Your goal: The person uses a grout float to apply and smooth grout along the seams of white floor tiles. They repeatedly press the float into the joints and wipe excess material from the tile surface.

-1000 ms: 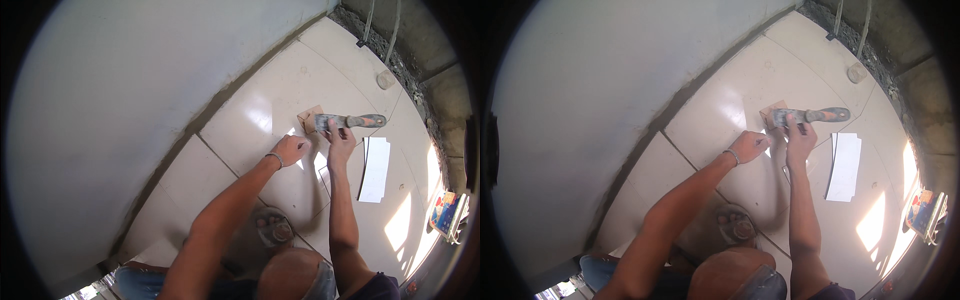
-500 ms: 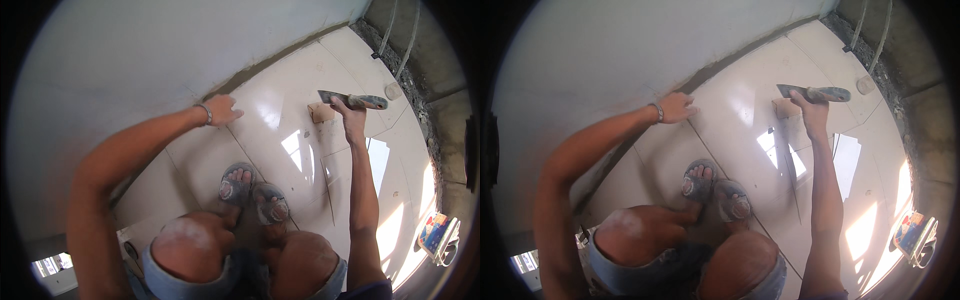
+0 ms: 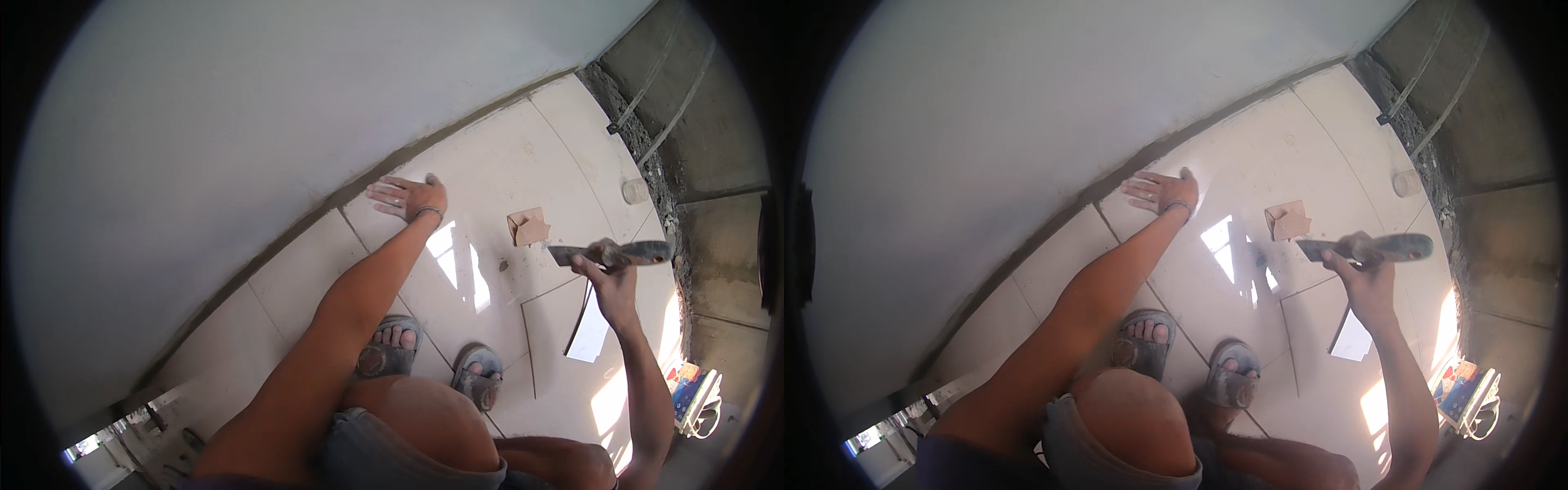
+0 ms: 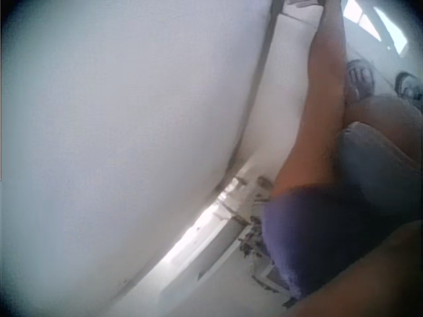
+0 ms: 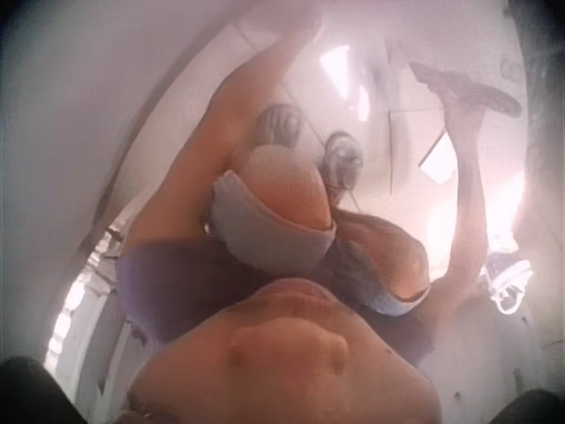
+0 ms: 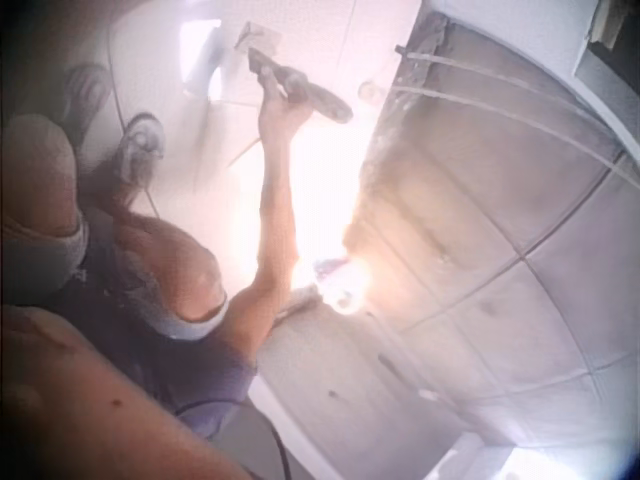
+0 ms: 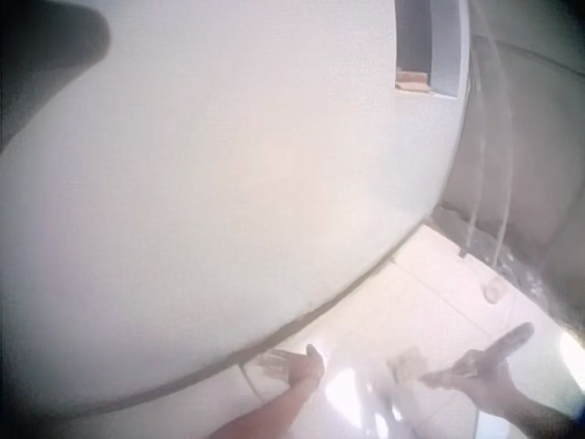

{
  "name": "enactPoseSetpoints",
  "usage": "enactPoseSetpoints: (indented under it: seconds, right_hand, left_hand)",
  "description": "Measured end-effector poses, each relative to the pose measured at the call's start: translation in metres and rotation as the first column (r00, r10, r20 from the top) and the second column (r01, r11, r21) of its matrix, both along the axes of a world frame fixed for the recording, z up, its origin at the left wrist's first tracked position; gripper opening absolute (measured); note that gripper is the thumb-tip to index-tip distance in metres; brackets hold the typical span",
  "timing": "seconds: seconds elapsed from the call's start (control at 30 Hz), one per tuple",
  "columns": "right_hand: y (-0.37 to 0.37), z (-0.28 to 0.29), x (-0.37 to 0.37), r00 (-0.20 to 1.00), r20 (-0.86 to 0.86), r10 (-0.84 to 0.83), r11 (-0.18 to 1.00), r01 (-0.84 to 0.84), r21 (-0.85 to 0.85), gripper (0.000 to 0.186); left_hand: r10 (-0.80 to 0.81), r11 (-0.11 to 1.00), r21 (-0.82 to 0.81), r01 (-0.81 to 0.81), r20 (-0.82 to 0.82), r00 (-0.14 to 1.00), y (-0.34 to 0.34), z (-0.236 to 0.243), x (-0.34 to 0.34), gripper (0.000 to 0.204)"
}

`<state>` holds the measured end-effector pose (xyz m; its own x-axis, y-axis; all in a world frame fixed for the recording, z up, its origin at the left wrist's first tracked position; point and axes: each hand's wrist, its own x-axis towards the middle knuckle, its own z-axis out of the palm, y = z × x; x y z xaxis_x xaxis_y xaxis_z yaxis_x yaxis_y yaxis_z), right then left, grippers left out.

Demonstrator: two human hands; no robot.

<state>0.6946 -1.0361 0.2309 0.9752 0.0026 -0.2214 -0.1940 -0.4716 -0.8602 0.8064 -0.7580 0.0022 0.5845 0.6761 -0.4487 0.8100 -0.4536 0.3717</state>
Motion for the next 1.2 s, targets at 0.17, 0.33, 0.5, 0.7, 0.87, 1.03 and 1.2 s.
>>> enactPoseSetpoints:
  seconds: [0.17,0.33,0.5,0.7,0.87,1.03,1.2]
  right_hand:
    - [-0.015,0.022,-0.01,0.993,-0.089,-0.081,0.995,0.076,-0.066,0.029]
    - [-0.046,-0.006,-0.03,0.941,-0.258,-0.218,0.973,0.229,0.012,0.024]
    - [-0.038,-0.002,-0.037,0.911,-0.38,-0.162,0.983,0.181,0.014,0.023]
    - [-0.028,-0.024,-0.042,0.879,-0.446,-0.168,0.969,0.23,0.087,0.026]
    - [-0.033,-0.032,-0.04,0.879,-0.458,-0.136,0.967,0.218,0.13,0.026]
    - [-0.052,-0.043,-0.049,0.895,-0.423,-0.142,0.966,0.219,0.14,0.024]
    - [-0.06,-0.048,-0.042,0.907,-0.41,-0.1,0.987,0.144,0.077,0.021]
  left_hand:
    - [-0.406,0.63,-0.327,0.704,0.634,0.658,-0.056,-0.003,0.056,0.069]
    - [-0.738,0.387,0.232,0.892,0.658,0.15,-0.058,0.01,0.054,0.061]
    - [-0.835,0.461,0.294,0.837,0.463,0.297,0.024,-0.03,0.025,0.065]
    - [-0.97,0.015,0.438,0.899,0.225,-0.093,0.037,-0.025,0.082,0.063]
    - [-0.981,0.063,0.348,0.935,0.194,-0.006,0.052,-0.025,0.08,0.064]
    - [-0.972,0.22,0.349,0.911,-0.002,0.235,0.129,-0.001,-0.053,0.067]
    - [-0.804,0.587,-0.038,0.809,-0.141,0.577,0.142,0.091,-0.119,0.055]
